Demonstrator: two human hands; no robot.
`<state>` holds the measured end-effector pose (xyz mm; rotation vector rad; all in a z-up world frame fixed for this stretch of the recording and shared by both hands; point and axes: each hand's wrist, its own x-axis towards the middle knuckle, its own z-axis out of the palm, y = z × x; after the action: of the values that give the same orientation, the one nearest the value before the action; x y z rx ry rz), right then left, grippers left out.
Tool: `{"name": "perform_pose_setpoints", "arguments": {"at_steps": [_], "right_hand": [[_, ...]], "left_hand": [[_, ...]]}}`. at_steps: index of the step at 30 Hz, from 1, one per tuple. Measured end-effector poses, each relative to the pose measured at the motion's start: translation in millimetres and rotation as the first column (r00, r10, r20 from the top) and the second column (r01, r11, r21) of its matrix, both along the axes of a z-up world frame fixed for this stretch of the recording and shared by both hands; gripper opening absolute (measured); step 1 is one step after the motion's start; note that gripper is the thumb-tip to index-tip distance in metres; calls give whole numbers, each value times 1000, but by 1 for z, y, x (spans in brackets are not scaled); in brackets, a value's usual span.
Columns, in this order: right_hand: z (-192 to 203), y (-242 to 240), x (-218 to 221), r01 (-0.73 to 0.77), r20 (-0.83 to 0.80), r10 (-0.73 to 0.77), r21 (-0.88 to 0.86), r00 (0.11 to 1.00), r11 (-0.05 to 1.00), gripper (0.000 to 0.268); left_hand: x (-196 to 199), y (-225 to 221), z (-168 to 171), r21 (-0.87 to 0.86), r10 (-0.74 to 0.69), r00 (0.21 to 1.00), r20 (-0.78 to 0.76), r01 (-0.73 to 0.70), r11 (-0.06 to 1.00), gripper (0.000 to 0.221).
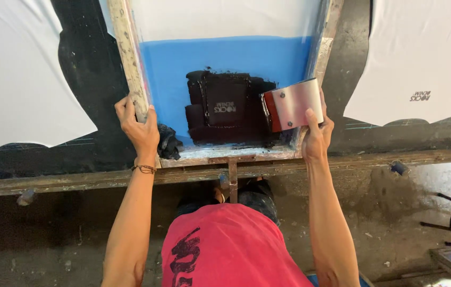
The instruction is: Applying black ink to a screen and using a squeegee to print a design onto t-shirts.
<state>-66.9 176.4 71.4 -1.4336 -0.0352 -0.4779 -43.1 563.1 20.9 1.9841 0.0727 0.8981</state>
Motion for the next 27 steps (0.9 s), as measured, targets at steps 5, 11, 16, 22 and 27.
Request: {"name": "perform_pose_setpoints", "arguments": {"at_steps": [5, 11, 16, 22, 27], "right_hand": [[3, 3, -1, 6, -33, -7, -18, 999, 1000, 46], [21, 6, -6, 33, -50, -57, -393, 997, 919, 53], [0, 36, 14, 169, 223, 111, -915, 968, 365, 22], [-1, 71, 26, 332, 366, 200, -925, 909, 184, 18], [-24, 74, 2, 334, 357, 180, -931, 917, 148, 18]], "left_hand": [[5, 6, -17, 37, 5, 999, -35, -3, 999, 47], [-4, -18, 20, 162, 130, 990, -62, -118, 980, 75], [-14, -71, 41, 438, -172, 985, 3, 153, 886, 80], [-11, -88, 39, 687, -167, 979, 119, 40, 725, 33], [-27, -89, 12, 674, -204, 974, 102, 83, 734, 22]]}}
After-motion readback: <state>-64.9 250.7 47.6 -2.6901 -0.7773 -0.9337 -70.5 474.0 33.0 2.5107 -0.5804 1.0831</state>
